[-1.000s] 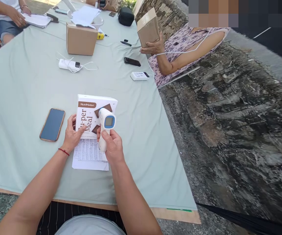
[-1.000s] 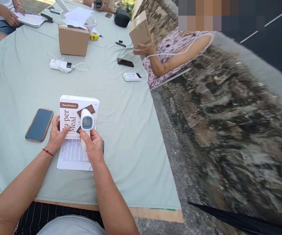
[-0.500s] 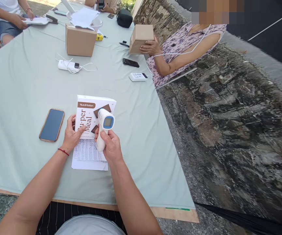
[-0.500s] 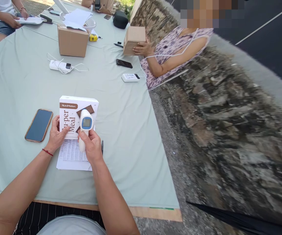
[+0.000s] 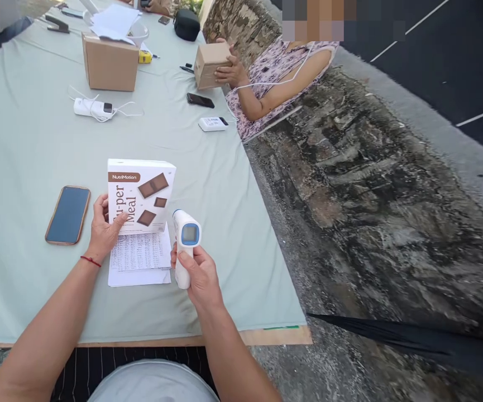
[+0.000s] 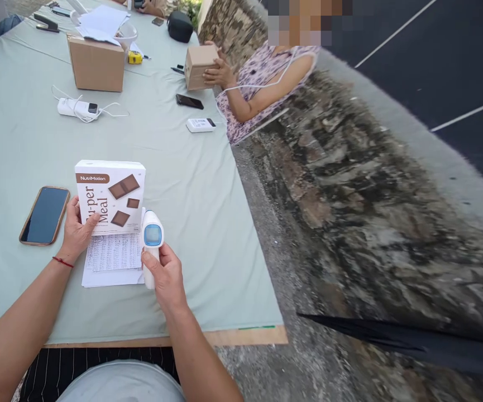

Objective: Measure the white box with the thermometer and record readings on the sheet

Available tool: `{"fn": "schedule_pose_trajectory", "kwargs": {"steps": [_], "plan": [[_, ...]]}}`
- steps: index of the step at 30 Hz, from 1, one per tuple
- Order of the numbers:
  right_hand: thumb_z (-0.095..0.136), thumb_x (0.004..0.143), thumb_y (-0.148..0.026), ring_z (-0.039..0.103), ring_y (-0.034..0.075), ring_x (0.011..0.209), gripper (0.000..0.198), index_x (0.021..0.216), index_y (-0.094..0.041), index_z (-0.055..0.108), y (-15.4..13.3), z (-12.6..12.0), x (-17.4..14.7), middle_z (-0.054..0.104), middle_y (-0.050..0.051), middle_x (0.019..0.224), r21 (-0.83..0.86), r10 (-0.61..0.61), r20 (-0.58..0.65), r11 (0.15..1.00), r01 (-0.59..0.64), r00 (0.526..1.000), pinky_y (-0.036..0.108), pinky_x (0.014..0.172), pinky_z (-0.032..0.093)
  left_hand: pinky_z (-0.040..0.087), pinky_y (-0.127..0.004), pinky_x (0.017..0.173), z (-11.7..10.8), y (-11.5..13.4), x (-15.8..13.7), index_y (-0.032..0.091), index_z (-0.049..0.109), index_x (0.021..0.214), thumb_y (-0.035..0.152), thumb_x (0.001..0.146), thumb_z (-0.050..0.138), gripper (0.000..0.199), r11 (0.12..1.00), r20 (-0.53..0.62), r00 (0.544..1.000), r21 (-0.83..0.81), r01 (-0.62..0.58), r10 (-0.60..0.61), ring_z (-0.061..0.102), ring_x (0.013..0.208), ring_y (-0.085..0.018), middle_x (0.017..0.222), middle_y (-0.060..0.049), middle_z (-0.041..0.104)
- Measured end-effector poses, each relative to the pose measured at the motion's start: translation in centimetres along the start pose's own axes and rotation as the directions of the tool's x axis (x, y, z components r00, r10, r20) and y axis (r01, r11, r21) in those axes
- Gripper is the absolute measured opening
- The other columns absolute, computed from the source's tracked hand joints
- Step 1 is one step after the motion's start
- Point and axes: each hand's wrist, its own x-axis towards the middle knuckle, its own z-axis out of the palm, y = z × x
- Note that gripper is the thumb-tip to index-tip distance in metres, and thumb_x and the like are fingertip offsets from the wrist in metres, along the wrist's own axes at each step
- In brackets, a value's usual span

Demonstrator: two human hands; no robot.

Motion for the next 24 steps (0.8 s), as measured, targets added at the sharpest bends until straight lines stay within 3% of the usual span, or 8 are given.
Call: {"fn": "schedule_pose_trajectory", "kwargs": {"steps": [9, 15, 18, 21, 24], "plan": [[0.078, 0.068, -0.050, 0.048, 0.013, 0.062, 0.035, 0.079, -0.020, 0.064, 0.3, -2.3, -1.4, 0.057, -0.001, 0.068, -0.019, -0.001, -0.054, 1.000, 0.000, 0.999, 0.027, 0.055, 0.040, 0.055, -0.037, 0.084, -0.9, -0.1, 0.7, 0.021, 0.041, 0.136, 0.060, 0.080, 0.073, 0.076, 0.997, 0.028, 0.998, 0.062, -0.051, 0.049, 0.067, 0.095, -0.022, 0.107, -0.008, 0.065], [0.077, 0.070, -0.050, 0.050, 0.014, 0.065, 0.035, 0.081, -0.019, 0.065, 0.3, -2.9, -1.8, 0.060, 0.001, 0.072, -0.040, -0.018, -0.063, 0.999, 0.016, 0.998, 0.028, 0.058, 0.043, 0.054, -0.039, 0.089, -1.3, 0.0, 1.0, 0.020, 0.043, 0.138, 0.061, 0.081, 0.071, 0.075, 0.995, 0.056, 0.995, 0.052, -0.088, 0.085, 0.067, 0.098, -0.023, 0.108, -0.008, 0.064], [0.075, 0.071, -0.052, 0.054, 0.016, 0.070, 0.038, 0.089, -0.020, 0.066, 0.7, -4.0, -1.0, 0.065, 0.003, 0.082, -0.172, -0.064, -0.097, 0.984, 0.046, 0.993, 0.031, 0.064, 0.047, 0.055, -0.038, 0.086, -1.5, -0.1, 1.0, 0.021, 0.042, 0.138, 0.058, 0.080, 0.074, 0.075, 0.998, 0.076, 0.995, 0.015, -0.058, 0.057, 0.067, 0.097, -0.023, 0.106, -0.008, 0.065], [0.077, 0.066, -0.053, 0.060, 0.022, 0.086, 0.051, 0.105, -0.021, 0.067, 1.8, -6.2, 0.8, 0.068, 0.007, 0.099, -0.497, -0.228, -0.208, 0.862, 0.097, 0.951, 0.037, 0.077, 0.049, 0.056, -0.037, 0.085, -1.5, 0.0, 0.8, 0.023, 0.039, 0.139, 0.057, 0.079, 0.075, 0.077, 0.998, 0.096, 0.994, -0.039, -0.050, 0.053, 0.068, 0.096, -0.022, 0.105, -0.008, 0.065], [0.071, 0.066, -0.057, 0.060, 0.027, 0.099, 0.058, 0.110, -0.020, 0.067, 3.2, -8.9, 2.7, 0.065, 0.011, 0.109, -0.790, -0.389, -0.257, 0.611, 0.039, 0.885, 0.041, 0.083, 0.048, 0.055, -0.038, 0.090, -1.3, 0.4, 0.9, 0.025, 0.036, 0.138, 0.057, 0.080, 0.075, 0.077, 0.992, 0.075, 0.991, -0.063, -0.107, 0.112, 0.067, 0.102, -0.022, 0.110, -0.008, 0.064]]}}
